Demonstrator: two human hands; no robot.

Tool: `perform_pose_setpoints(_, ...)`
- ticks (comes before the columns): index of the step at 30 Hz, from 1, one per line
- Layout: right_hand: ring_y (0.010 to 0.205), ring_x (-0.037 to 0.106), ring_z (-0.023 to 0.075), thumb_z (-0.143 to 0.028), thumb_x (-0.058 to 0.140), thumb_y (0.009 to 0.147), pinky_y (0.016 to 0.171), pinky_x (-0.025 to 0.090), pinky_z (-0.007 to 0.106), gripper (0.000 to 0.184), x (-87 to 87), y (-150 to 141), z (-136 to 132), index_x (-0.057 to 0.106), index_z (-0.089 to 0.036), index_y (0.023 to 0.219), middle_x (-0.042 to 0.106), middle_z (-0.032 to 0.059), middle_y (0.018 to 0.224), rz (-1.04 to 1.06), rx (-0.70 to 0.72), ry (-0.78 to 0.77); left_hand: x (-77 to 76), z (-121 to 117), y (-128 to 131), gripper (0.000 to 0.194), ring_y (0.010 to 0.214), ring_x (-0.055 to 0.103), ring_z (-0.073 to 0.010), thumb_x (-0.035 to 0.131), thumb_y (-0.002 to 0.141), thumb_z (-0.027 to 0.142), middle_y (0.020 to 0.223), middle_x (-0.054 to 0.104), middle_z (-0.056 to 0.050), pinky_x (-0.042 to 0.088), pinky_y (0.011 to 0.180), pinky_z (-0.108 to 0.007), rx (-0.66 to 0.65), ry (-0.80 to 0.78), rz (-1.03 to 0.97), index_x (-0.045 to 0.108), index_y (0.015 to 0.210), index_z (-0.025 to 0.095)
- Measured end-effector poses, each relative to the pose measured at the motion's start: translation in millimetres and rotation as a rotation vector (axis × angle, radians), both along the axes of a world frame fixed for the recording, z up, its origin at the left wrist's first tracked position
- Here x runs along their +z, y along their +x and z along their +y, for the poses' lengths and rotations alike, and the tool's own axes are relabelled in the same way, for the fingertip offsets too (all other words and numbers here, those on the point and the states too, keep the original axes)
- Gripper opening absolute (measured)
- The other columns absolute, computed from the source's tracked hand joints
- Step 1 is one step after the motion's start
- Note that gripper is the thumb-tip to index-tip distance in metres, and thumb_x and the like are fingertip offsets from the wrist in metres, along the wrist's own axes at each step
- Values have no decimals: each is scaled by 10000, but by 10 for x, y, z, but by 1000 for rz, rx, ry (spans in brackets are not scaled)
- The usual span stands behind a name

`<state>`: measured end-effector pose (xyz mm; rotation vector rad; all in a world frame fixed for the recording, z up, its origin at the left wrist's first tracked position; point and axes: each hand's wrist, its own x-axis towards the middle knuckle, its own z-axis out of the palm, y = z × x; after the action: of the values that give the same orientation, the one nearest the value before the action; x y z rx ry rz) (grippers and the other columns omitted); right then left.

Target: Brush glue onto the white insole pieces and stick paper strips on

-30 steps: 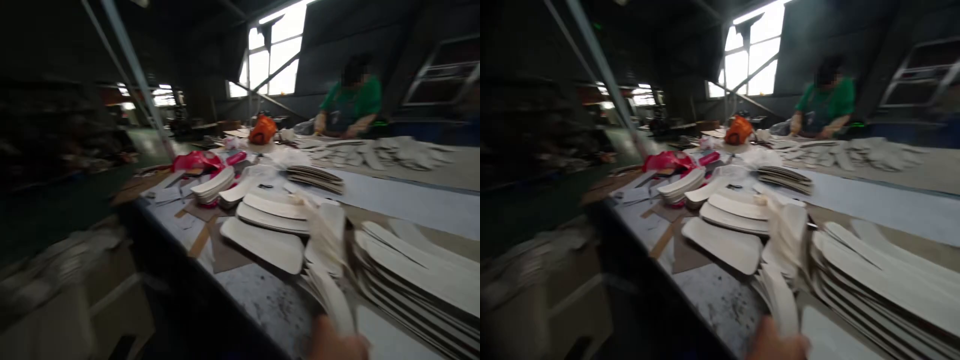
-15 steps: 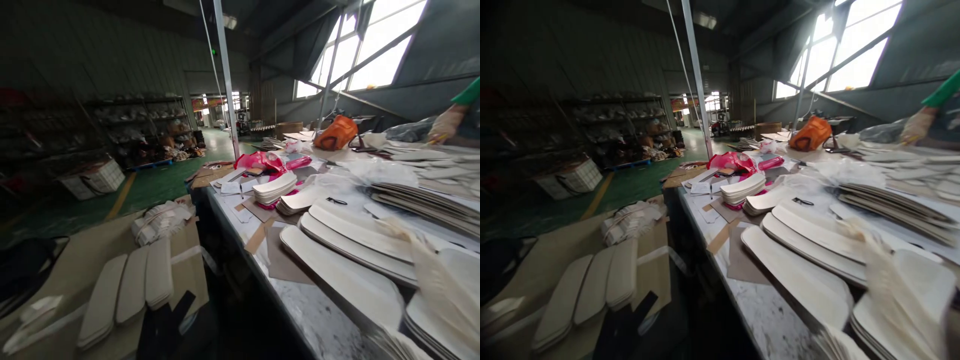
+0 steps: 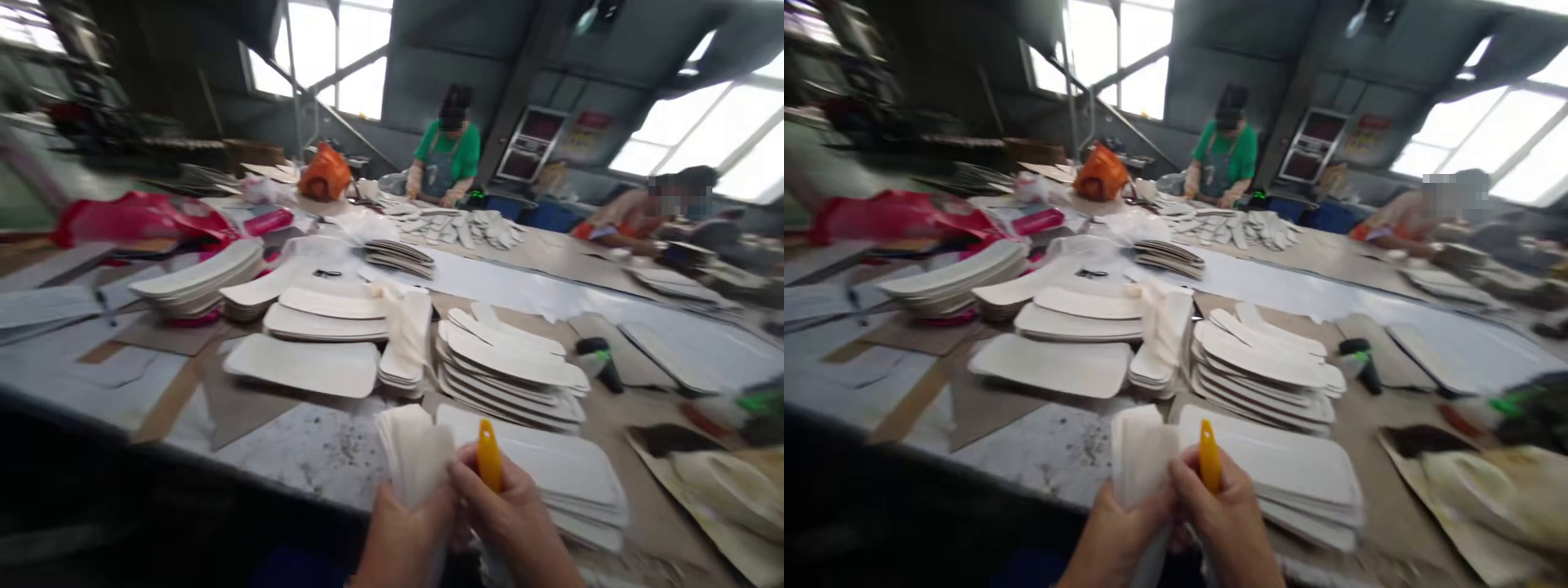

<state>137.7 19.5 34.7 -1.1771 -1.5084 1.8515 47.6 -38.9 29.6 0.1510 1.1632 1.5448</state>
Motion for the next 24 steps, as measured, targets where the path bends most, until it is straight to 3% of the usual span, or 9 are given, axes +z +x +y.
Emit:
perform_pose_setpoints(2, 345, 416, 74, -589, 688, 672, 351, 388, 208, 448, 20, -15, 36, 505, -184, 723, 442, -88, 432, 23, -73, 11, -50, 15, -18, 568, 494, 617, -170, 840, 449, 531, 601, 718, -95, 481, 471, -238, 2, -45, 24, 748, 792, 88)
perform_pose_setpoints(5, 352, 421, 66, -591, 711, 626, 357, 386, 197, 478, 26, -27, 57, 507, -181, 764, 460, -91, 470, 13, -43, -7, -99, -13, -4, 528, 634, 682, -221, 852, 438, 503, 643, 736, -98, 523, 553, -235, 8, -91, 104, 752, 767, 104)
perform_pose_setpoints(8, 366, 432, 68, -566, 736, 597, 369, 392, 200, 479, 27, 41, 61, 487, -186, 751, 469, -88, 502, 10, 52, -96, -132, -38, 52, 529, 558, 666, -214, 829, 458, 539, 564, 710, -91, 513, 511, -243, -30, -100, 137, 750, 732, 93)
perform_pose_setpoints(10, 383, 424, 72, -580, 714, 616, 379, 389, 205, 474, 23, 96, 71, 464, -194, 730, 460, -84, 503, 23, 38, -119, -135, -37, 85, 519, 487, 637, -196, 825, 461, 545, 516, 689, -84, 500, 473, -243, -41, -80, 125, 745, 696, 89)
perform_pose_setpoints(16, 479, 383, 60, -558, 703, 662, 431, 337, 186, 434, -39, 164, 116, 499, -182, 731, 432, -68, 588, -5, -180, 107, -104, -13, 82, 492, 547, 673, -243, 868, 399, 486, 589, 719, -111, 558, 546, -298, 28, -128, 12, 729, 656, 90)
perform_pose_setpoints(19, 422, 358, 49, -596, 701, 643, 362, 249, 182, 497, -106, 182, 104, 532, -179, 854, 472, -62, 604, 2, -129, -15, -133, 2, 83, 483, 607, 684, -245, 875, 411, 453, 624, 729, -99, 562, 606, -303, 43, -115, -2, 743, 715, 102)
perform_pose_setpoints(21, 392, 339, 44, -627, 718, 594, 350, 231, 182, 539, -148, 203, 63, 530, -175, 820, 454, -71, 553, 1, -117, -98, -185, -4, 111, 504, 675, 694, -252, 876, 405, 462, 694, 747, -103, 556, 655, -294, 35, -100, 25, 753, 754, 119)
perform_pose_setpoints(24, 381, 289, 29, -637, 719, 587, 361, 237, 170, 533, -176, 268, -27, 494, -182, 746, 375, -97, 507, 0, -223, -136, -300, -59, 189, 565, 722, 697, -278, 859, 356, 541, 733, 751, -126, 546, 667, -300, -13, -152, 88, 758, 726, 126)
